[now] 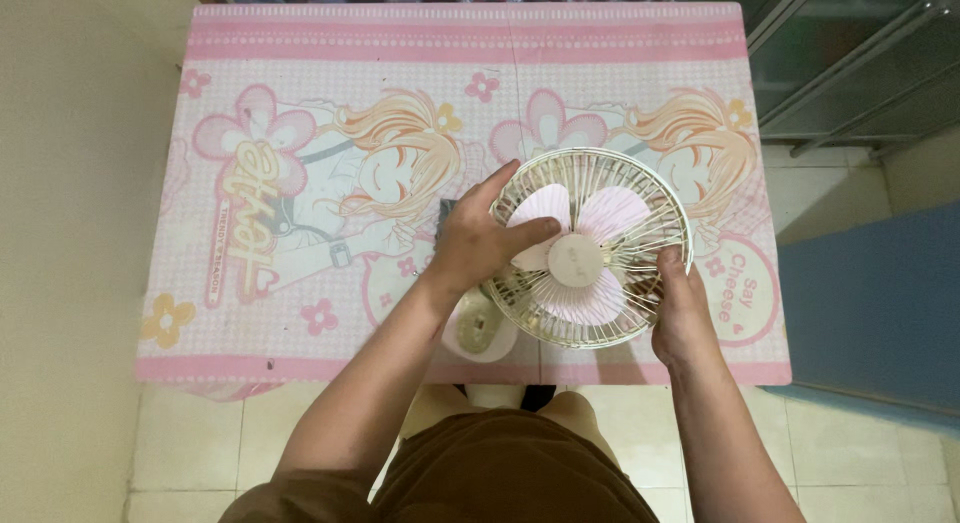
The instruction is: The person disassembles a small electric fan on a table. They remove the front grille, unscrew the back cover, and detach the base, leaving the components separated on the table.
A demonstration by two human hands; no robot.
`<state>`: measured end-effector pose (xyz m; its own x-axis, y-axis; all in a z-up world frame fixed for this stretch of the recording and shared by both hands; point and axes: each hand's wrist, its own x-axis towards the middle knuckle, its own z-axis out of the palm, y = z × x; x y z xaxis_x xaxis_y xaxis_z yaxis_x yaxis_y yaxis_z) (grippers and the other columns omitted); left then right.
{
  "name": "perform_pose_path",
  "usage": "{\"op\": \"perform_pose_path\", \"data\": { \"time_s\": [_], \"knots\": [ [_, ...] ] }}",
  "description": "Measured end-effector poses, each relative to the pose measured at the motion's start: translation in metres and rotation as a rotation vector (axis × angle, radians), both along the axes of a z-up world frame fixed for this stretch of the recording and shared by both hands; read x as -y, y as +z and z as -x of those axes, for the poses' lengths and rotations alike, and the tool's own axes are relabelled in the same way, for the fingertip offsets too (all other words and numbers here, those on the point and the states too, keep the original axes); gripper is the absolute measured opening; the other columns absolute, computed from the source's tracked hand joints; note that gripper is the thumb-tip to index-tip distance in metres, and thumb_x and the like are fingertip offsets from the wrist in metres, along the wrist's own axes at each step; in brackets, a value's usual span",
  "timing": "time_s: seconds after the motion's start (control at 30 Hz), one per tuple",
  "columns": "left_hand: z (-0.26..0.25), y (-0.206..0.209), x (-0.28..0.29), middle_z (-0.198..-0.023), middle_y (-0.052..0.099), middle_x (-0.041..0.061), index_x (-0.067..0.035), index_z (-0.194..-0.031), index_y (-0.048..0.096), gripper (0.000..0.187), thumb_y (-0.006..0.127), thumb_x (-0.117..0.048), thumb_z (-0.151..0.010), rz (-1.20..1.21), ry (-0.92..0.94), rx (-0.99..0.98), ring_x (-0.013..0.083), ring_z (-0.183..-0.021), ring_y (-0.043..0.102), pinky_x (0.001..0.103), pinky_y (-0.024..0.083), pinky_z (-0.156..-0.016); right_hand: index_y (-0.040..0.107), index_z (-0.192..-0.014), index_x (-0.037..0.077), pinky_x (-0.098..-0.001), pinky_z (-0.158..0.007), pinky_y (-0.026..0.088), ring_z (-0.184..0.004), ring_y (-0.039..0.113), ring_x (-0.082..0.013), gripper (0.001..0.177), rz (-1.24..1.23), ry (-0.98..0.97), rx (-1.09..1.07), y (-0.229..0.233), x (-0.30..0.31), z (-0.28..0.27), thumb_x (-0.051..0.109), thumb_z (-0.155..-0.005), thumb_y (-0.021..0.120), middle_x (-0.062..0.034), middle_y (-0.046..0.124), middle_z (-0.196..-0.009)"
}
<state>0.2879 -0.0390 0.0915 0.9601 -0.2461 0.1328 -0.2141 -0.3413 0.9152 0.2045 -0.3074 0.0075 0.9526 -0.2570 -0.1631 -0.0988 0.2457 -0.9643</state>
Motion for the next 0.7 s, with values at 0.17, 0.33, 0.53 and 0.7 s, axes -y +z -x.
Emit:
{"op": "perform_pose_path", "data": {
  "time_s": [0.17,0.33,0.53,0.7],
  "knots": [
    [-0.013,-0.007,0.017,-0.123,0.075,0.018,-0.003,-0.142,0.056,0.090,0.084,-0.050,-0.069,-0.028,-0.045,-0.156,0.0256,-0.112,0.074,0.035,0.054,-0.099,0.055,-0.137,0.002,-0.0434,-0.094,0.050,-0.108,0.061,-0.0243,0.062,-0.106,-0.054,-0.200,-0.038,-0.003,0.005,0.054,-0.104,0.046,-0.0134,0.065,-0.121],
    [-0.019,-0.051,0.027,-0.125,0.070,0.025,0.000,-0.132,0.068,0.079,0.093,-0.042,-0.070,-0.158,-0.065,0.219,0.0378,-0.116,0.063,0.043,0.048,-0.100,0.050,-0.139,0.010,-0.0460,-0.093,0.051,-0.114,0.063,-0.0234,0.059,-0.146,-0.013,-0.315,-0.067,-0.005,0.018,0.052,-0.099,0.043,-0.0087,0.066,-0.128],
    [-0.031,-0.113,0.031,-0.124,0.070,0.025,0.003,-0.129,0.066,0.075,0.091,-0.038,-0.071,-0.014,-0.156,0.127,0.0323,-0.116,0.069,0.039,0.053,-0.102,0.049,-0.144,0.010,-0.0457,-0.089,0.049,-0.113,0.061,-0.0242,0.058,-0.121,0.040,-0.352,-0.108,0.001,0.021,0.050,-0.102,0.048,-0.0089,0.064,-0.131],
    [-0.032,-0.133,0.036,-0.122,0.070,0.025,0.005,-0.127,0.066,0.070,0.091,-0.033,-0.074,0.027,-0.177,0.124,0.0339,-0.114,0.070,0.039,0.052,-0.100,0.042,-0.145,0.015,-0.0486,-0.090,0.056,-0.120,0.062,-0.0264,0.061,-0.144,0.036,-0.377,-0.124,0.001,0.027,0.049,-0.096,0.050,-0.0060,0.061,-0.136]
  ]
}}
